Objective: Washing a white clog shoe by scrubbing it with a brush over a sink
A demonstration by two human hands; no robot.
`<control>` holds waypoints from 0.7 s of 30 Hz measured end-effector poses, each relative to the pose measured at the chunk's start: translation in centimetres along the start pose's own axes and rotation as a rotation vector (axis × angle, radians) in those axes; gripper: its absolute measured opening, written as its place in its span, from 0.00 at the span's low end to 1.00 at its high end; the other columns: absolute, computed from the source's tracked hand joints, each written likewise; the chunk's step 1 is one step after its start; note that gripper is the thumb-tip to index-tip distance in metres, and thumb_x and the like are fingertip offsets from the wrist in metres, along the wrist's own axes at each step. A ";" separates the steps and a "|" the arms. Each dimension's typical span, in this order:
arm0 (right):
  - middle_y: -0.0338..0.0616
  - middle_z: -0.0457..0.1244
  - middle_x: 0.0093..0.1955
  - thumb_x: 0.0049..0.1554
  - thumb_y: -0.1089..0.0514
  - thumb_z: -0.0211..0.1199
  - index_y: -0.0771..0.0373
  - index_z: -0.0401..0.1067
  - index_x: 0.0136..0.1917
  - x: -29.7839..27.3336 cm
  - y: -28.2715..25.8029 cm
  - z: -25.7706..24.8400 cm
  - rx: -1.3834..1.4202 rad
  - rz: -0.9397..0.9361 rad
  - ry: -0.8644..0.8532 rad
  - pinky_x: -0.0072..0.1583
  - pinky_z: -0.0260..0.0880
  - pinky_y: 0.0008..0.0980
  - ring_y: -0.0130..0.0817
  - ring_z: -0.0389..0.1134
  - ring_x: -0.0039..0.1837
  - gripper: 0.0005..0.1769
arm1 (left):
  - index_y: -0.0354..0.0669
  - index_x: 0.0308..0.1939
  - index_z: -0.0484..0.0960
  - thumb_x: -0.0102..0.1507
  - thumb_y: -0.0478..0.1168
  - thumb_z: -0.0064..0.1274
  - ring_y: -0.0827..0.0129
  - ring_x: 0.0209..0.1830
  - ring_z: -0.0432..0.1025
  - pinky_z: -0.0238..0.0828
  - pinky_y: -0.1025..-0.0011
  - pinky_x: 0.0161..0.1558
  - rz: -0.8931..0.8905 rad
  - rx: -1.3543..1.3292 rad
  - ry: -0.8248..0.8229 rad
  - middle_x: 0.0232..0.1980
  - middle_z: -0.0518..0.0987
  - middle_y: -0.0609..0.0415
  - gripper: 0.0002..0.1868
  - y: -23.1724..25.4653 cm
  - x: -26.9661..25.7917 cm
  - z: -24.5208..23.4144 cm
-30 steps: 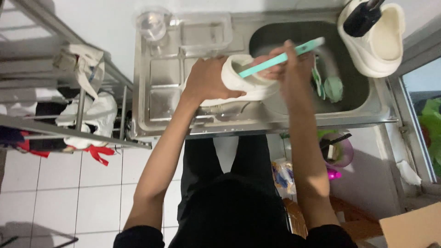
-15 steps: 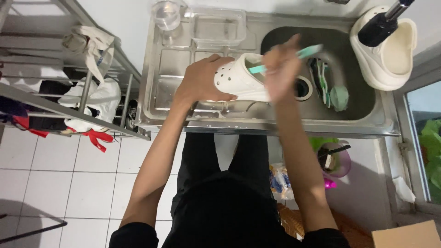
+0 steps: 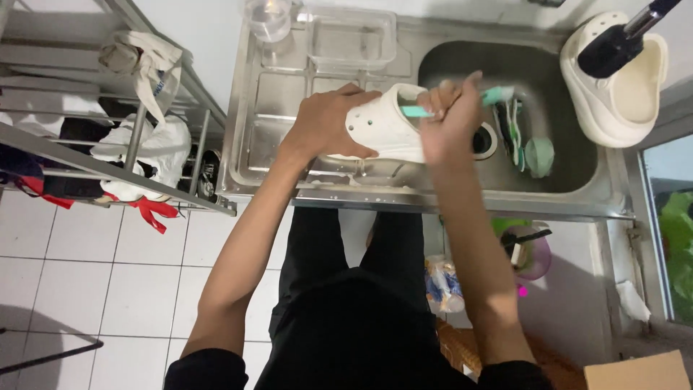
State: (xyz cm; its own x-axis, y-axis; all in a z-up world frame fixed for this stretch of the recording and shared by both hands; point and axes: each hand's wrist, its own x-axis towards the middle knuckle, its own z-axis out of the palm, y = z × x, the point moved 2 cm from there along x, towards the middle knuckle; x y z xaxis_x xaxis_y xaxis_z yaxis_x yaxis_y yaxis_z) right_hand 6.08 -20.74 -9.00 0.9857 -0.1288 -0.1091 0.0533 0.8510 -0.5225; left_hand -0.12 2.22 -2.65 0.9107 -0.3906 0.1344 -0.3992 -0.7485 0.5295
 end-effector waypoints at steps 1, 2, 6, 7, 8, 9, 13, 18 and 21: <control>0.32 0.36 0.21 0.66 0.39 0.42 0.52 0.44 0.24 1.0 -0.4 -0.9 -0.018 0.060 -0.058 0.33 0.47 0.34 0.32 0.43 0.22 0.32 | 0.62 0.65 0.79 0.38 0.61 0.77 0.44 0.55 0.77 0.72 0.45 0.55 0.008 -0.006 0.004 0.58 0.81 0.49 0.51 0.1 -0.1 -0.1; 0.31 0.38 0.20 0.67 0.39 0.40 0.52 0.45 0.25 2.0 -0.8 -1.7 -0.036 0.119 -0.119 0.34 0.47 0.33 0.30 0.44 0.22 0.31 | 0.62 0.65 0.79 0.38 0.61 0.77 0.44 0.55 0.78 0.73 0.44 0.55 0.016 -0.011 0.011 0.58 0.82 0.48 0.50 0.2 -0.2 -0.3; 0.32 0.41 0.26 0.68 0.47 0.36 0.55 0.47 0.28 1.7 -3.7 -2.7 -0.014 0.071 0.135 0.37 0.48 0.37 0.34 0.42 0.28 0.28 | 0.62 0.68 0.76 0.41 0.60 0.76 0.39 0.58 0.76 0.70 0.39 0.58 0.003 -0.018 -0.042 0.61 0.80 0.46 0.51 0.1 0.1 -0.2; 0.33 0.45 0.24 0.67 0.46 0.43 0.54 0.50 0.27 0.4 -5.4 -1.8 -0.178 0.019 0.227 0.46 0.56 0.39 0.35 0.51 0.30 0.27 | 0.62 0.68 0.76 0.40 0.60 0.76 0.42 0.58 0.76 0.70 0.42 0.59 0.004 -0.019 -0.032 0.61 0.80 0.47 0.51 -0.1 0.2 -0.4; 0.35 0.49 0.23 0.66 0.46 0.50 0.52 0.53 0.27 -1.7 -7.1 -1.6 -0.345 -0.025 0.340 0.55 0.63 0.41 0.35 0.59 0.32 0.27 | 0.63 0.68 0.76 0.39 0.60 0.77 0.45 0.58 0.76 0.71 0.44 0.59 -0.002 -0.030 -0.041 0.62 0.80 0.49 0.52 -0.1 -0.5 -0.1; 0.35 0.49 0.23 0.66 0.46 0.50 0.52 0.53 0.27 -1.1 -7.6 -2.0 -0.347 -0.021 0.340 0.55 0.63 0.41 0.35 0.59 0.32 0.27 | 0.63 0.68 0.76 0.39 0.60 0.77 0.45 0.58 0.76 0.71 0.44 0.59 -0.006 -0.031 -0.042 0.62 0.80 0.49 0.52 -0.2 -0.4 -0.2; 0.32 0.46 0.25 0.61 0.52 0.59 0.55 0.55 0.29 -0.2 -6.3 -0.2 0.005 -0.033 0.173 0.41 0.54 0.38 0.32 0.47 0.30 0.22 | 0.62 0.68 0.75 0.41 0.60 0.76 0.44 0.59 0.76 0.71 0.44 0.59 -0.007 -0.010 -0.053 0.63 0.79 0.48 0.52 0.0 0.2 -0.3; 0.34 0.36 0.21 0.66 0.44 0.46 0.54 0.46 0.21 -2.3 -0.5 4.5 -0.150 -0.095 0.072 0.36 0.41 0.37 0.30 0.34 0.27 0.34 | 0.59 0.68 0.73 0.42 0.64 0.72 0.56 0.50 0.78 0.76 0.51 0.37 0.132 0.046 0.004 0.56 0.81 0.51 0.51 -0.4 0.2 0.6; 0.31 0.40 0.21 0.58 0.72 0.46 0.44 0.60 0.34 1.3 -2.1 1.3 0.032 0.093 0.011 0.31 0.35 0.30 0.24 0.36 0.24 0.21 | 0.63 0.69 0.73 0.40 0.65 0.71 0.57 0.56 0.75 0.69 0.52 0.50 -0.021 0.017 -0.067 0.63 0.76 0.61 0.54 -0.8 -0.1 0.3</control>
State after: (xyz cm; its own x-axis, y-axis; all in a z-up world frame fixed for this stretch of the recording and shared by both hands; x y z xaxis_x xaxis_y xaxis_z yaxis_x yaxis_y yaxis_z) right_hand 7.48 -22.06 -6.98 0.9847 -0.0539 -0.1656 -0.0331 0.8756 -0.4820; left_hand 0.12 2.71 -3.31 0.9102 -0.4088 0.0667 -0.3819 -0.7660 0.5171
